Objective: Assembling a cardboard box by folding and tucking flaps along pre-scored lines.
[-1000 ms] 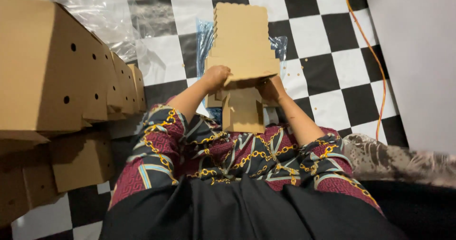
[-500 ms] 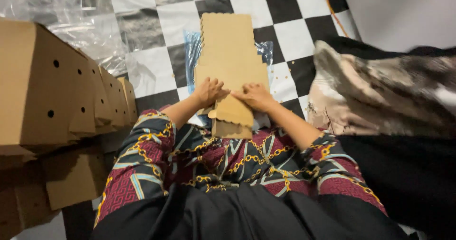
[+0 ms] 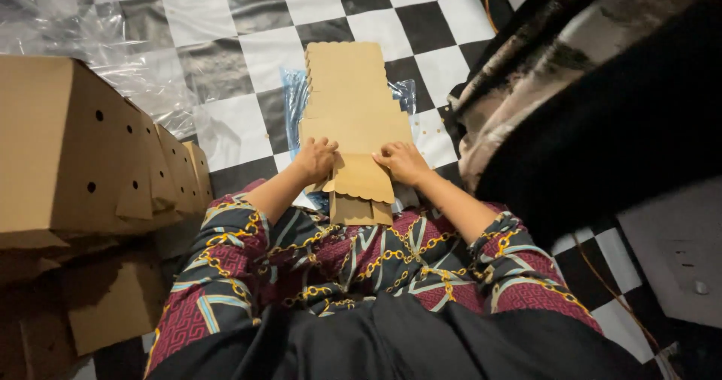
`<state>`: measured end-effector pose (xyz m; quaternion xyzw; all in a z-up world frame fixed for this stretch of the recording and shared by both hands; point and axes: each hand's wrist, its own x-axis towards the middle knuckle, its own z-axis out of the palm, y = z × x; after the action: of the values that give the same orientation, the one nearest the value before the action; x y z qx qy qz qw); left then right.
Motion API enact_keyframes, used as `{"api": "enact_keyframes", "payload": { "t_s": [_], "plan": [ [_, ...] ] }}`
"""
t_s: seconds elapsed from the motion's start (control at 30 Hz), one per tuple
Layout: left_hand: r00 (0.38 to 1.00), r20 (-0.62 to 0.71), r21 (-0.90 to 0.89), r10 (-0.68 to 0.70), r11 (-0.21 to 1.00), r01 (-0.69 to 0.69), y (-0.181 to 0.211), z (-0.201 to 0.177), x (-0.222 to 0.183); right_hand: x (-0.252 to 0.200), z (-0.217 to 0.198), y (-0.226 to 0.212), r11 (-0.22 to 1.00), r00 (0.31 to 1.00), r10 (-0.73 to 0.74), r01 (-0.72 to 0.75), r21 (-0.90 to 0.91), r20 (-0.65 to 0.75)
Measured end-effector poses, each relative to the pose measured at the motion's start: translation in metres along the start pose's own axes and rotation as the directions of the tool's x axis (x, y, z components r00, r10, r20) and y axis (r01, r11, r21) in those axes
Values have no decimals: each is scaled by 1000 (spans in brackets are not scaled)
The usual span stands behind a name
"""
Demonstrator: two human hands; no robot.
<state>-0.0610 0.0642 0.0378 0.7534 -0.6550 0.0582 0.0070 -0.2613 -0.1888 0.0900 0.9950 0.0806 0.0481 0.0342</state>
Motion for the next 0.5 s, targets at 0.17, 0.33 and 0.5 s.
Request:
{"api": "enact_keyframes", "payload": {
  "t_s": [0.17, 0.33, 0.5],
  "plan": [
    [994, 70, 30, -80, 997, 78, 12, -35, -3, -11, -8, -11, 997, 997, 71, -72, -22, -22],
    [979, 76, 72, -188, 981, 182, 23, -56, -5, -13, 10, -19, 978, 978, 208, -208, 8, -7],
    [969, 5, 29, -246, 969, 246, 8, -4, 7, -13, 118, 38, 883, 948, 318, -309, 352, 34]
  ]
}}
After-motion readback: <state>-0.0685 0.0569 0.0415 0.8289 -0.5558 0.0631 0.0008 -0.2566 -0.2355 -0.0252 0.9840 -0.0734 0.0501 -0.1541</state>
